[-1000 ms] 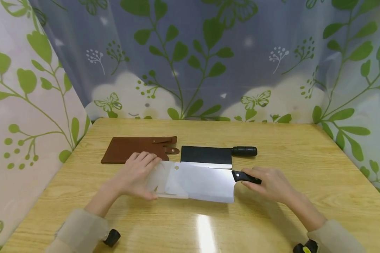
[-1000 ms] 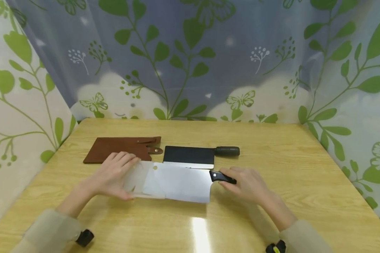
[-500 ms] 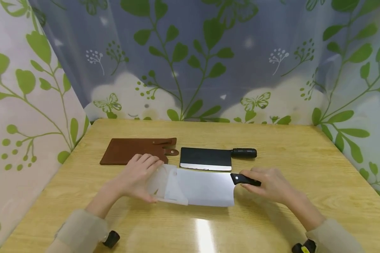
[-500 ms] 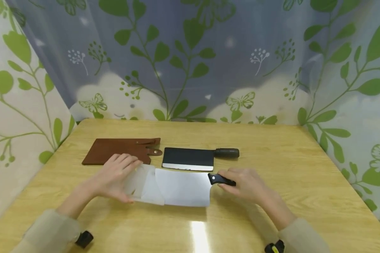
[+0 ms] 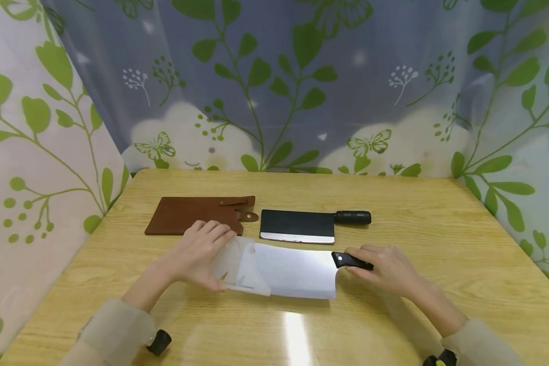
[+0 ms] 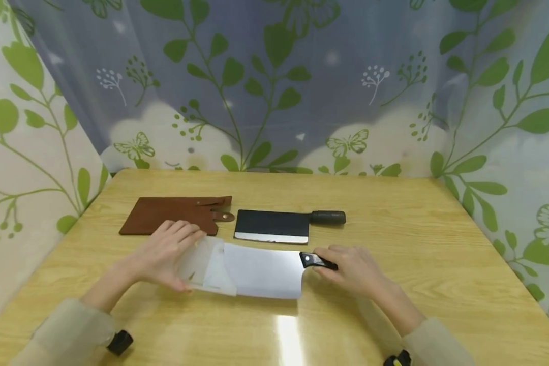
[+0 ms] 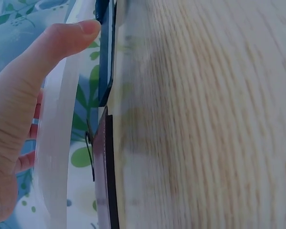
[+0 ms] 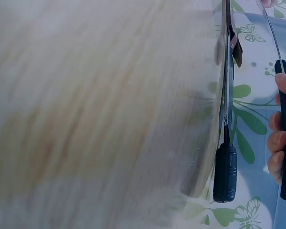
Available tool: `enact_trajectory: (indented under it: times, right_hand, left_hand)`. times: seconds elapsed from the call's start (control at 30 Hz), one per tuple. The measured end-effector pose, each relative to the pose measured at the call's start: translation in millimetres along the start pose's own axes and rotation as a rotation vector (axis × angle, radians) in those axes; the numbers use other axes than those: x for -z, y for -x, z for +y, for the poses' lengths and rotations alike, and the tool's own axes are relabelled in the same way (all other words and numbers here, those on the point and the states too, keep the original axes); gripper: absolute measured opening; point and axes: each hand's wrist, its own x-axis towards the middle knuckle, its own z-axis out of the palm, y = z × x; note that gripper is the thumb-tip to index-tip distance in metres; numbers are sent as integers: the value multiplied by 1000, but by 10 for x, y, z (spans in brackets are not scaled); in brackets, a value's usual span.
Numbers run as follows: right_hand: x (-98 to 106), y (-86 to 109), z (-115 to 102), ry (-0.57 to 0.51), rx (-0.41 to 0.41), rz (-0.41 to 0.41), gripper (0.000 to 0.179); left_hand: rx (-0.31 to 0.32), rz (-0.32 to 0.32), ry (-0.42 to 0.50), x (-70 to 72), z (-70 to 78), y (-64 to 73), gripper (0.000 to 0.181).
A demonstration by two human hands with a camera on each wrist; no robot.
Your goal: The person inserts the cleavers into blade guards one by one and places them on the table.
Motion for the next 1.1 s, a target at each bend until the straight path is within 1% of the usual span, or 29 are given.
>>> enact_trajectory:
  times: [0.13, 0.27, 0.37, 0.5, 0.6, 0.67, 0.83, 0.93, 1.1]
  right_hand:
    - [21, -10, -11, 6, -9, -15, 30]
    - [27, -16, -22, 23, -19, -48, 25]
    - [21, 3, -26, 26, -44, -71, 25]
    - [13, 20, -37, 24, -66, -70, 27]
    - [21, 9, -45, 13, -62, -55, 27]
    - [40, -1, -44, 2, -60, -51, 28]
    - [98, -12, -27, -8, -54, -42, 30]
    - [121, -15, -18, -5, -43, -22, 33]
    - [117, -68, -29, 1, -29, -43, 33]
  left_hand:
    - [0, -10, 6, -6, -4, -4, 104]
    - [2, -19, 5, -9, -7, -8, 104]
    - [20, -19, 29, -9, -8, -7, 103]
    - [46, -34, 43, 20, 0, 0, 103]
    - [47, -60, 27, 44, 8, 8, 106]
    - [47, -63, 18, 54, 11, 12, 107]
    - [42, -25, 19, 53, 16, -4, 108]
    - [43, 0, 25, 46, 25, -24, 107]
    - [7, 22, 47, 27, 83, -118, 106]
